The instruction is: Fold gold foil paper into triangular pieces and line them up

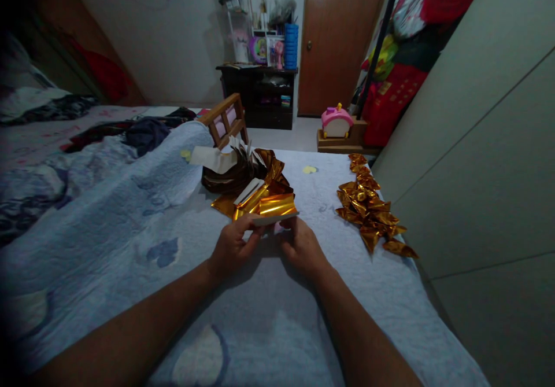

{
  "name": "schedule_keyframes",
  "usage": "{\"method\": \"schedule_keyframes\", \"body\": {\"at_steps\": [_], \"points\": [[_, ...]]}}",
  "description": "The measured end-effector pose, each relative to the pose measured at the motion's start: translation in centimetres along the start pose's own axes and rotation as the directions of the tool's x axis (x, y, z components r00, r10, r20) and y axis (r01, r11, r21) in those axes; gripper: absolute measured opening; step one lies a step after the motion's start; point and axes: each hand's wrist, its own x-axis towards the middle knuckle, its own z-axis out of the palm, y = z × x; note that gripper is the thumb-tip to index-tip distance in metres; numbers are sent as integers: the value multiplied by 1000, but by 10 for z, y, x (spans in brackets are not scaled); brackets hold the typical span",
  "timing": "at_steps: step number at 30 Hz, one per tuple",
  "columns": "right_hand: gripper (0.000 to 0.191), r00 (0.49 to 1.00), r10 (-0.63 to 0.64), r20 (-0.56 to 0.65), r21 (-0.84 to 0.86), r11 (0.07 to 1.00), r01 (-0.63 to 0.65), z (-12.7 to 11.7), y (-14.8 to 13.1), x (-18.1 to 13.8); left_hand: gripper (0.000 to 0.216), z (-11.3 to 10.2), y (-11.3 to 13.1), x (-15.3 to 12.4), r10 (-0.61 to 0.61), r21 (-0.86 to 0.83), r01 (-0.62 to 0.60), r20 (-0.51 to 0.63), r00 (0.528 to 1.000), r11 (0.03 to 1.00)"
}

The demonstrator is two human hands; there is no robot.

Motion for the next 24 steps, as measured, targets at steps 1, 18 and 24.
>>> {"method": "schedule_keyframes", "body": {"at_steps": [1,18,24], "points": [[36,998,40,-47,32,999,-39,-2,2,-1,13,0,1,-1,35,-9,-35,41,999,999],[25,874,486,-4,713,614,-338,-32,-4,0,20,1,-4,-1,293,-35,-291,163,942,956],[34,899,433,60,700,624,-347,-29,-4,1,14,3,0,-2,58,-190,-42,79,995,981]]}}
